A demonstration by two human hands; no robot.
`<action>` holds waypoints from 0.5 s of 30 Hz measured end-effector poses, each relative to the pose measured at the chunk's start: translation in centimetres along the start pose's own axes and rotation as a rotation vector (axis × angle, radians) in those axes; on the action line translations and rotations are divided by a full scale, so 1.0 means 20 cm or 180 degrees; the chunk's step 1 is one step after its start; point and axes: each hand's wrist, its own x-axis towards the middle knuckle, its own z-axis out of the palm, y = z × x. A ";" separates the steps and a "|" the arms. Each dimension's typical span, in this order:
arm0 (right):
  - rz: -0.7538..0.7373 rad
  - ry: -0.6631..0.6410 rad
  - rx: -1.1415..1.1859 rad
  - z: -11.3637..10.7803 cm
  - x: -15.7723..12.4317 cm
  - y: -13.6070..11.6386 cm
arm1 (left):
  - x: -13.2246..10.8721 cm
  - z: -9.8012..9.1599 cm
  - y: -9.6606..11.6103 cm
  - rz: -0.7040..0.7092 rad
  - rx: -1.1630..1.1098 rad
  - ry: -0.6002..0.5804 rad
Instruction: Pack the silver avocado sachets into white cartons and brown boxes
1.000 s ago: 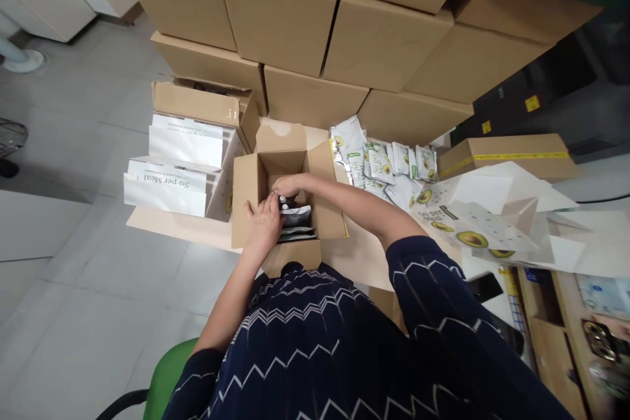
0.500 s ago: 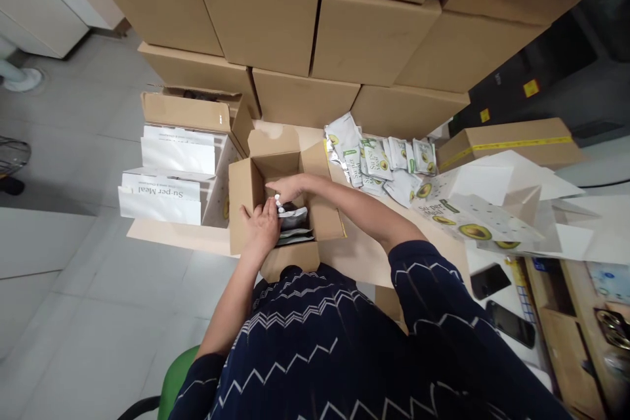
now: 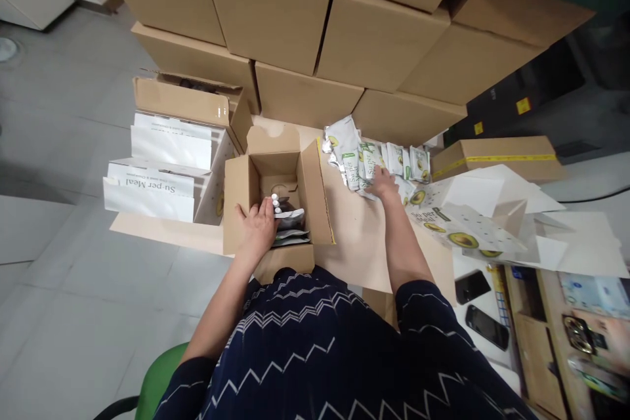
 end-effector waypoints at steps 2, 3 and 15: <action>-0.0030 0.0140 0.0072 0.10 0.01 0.06 | 0.00 0.00 0.00 -0.0011 0.0027 -0.0023; -0.0059 0.0269 0.0147 0.14 0.01 0.08 | 0.00 0.00 0.00 -0.0004 0.0039 -0.0023; -0.0419 0.0694 0.5109 -0.12 -0.05 0.02 | -0.01 0.00 0.00 -0.0039 0.0003 0.0048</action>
